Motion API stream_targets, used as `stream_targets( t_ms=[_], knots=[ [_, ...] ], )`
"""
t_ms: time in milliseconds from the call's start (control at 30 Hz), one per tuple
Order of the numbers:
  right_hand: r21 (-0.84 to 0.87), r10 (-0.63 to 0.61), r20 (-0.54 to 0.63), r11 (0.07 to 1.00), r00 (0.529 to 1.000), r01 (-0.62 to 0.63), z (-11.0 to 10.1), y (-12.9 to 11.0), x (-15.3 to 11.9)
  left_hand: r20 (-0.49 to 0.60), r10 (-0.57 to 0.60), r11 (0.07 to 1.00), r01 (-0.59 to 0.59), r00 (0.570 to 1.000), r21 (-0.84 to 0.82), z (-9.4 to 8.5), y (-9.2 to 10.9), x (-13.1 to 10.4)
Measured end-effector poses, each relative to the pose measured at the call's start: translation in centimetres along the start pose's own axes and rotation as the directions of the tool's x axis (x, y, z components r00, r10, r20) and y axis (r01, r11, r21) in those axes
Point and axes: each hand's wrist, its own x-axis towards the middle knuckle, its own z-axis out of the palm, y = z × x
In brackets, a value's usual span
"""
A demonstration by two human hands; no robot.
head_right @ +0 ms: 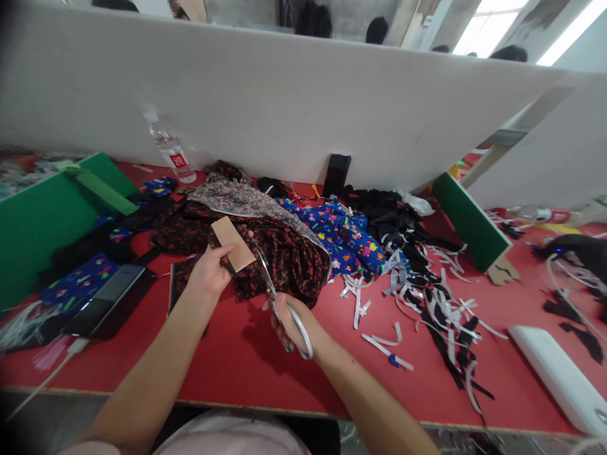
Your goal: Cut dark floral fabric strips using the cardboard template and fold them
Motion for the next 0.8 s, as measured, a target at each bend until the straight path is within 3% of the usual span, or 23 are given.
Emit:
stream_targets(
  t_ms=[400, 800],
  knots=[
    [-0.02, 0.04, -0.007, 0.999, 0.999, -0.04, -0.52, -0.09, -0.38, 0.016, 0.055, 0.998, -0.056, 0.998, 0.041, -0.04, -0.72, -0.21],
    [-0.056, 0.058, 0.014, 0.997, 0.998, -0.057, -0.78, -0.04, -0.46, 0.065, -0.003, 0.998, -0.001, 0.998, 0.057, -0.31, -0.61, 0.02]
  ],
)
